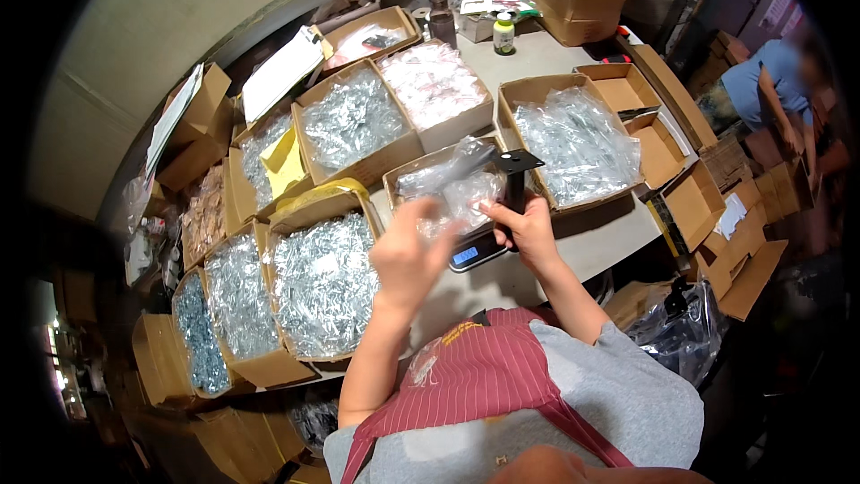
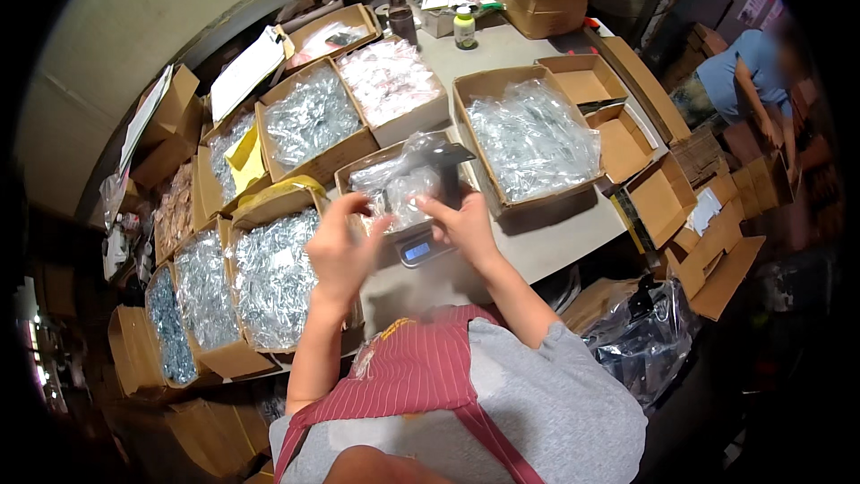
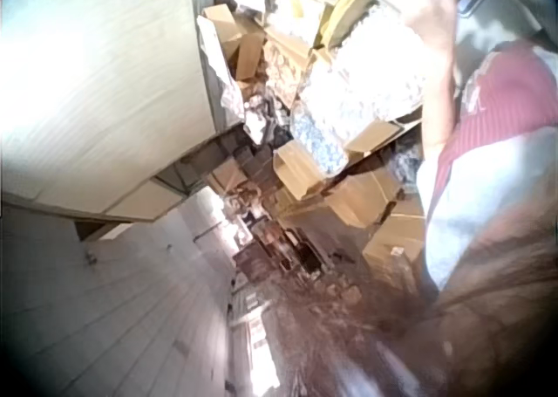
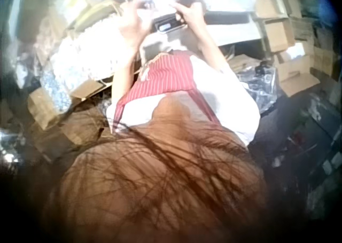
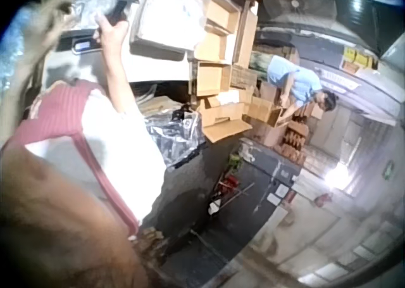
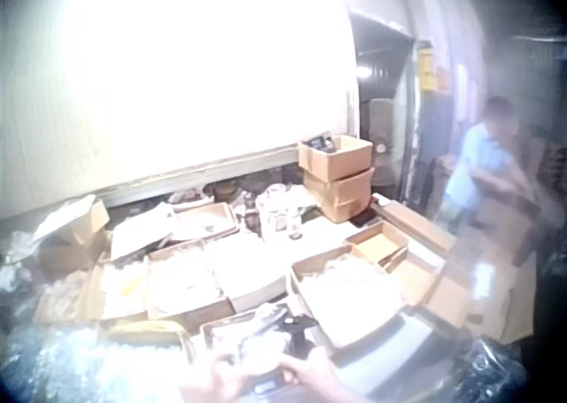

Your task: The person moves through a warehouse area filled with cardboard boxes, then stands at a table to pack small items wrapped in plastic into cardboard boxes. The person uses a handheld scanner to scan items and a digital scale to weigh them before placing them into the boxes.

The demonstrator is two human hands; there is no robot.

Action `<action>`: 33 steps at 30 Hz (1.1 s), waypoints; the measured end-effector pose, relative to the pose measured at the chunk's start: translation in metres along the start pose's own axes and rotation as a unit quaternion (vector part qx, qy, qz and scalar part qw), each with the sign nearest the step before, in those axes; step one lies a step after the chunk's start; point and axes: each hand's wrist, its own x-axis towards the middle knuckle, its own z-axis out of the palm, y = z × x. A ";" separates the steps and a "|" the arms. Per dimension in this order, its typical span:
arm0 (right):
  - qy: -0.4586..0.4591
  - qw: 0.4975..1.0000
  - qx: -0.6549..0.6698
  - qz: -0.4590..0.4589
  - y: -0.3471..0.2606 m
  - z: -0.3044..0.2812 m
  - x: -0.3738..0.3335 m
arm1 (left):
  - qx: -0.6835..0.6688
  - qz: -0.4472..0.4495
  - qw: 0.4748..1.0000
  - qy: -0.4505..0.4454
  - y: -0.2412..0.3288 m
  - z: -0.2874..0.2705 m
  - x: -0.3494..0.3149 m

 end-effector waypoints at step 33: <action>-0.109 0.878 -0.341 -0.317 0.008 0.027 0.030 | -0.311 -0.324 0.889 -0.090 -0.025 0.004 -0.020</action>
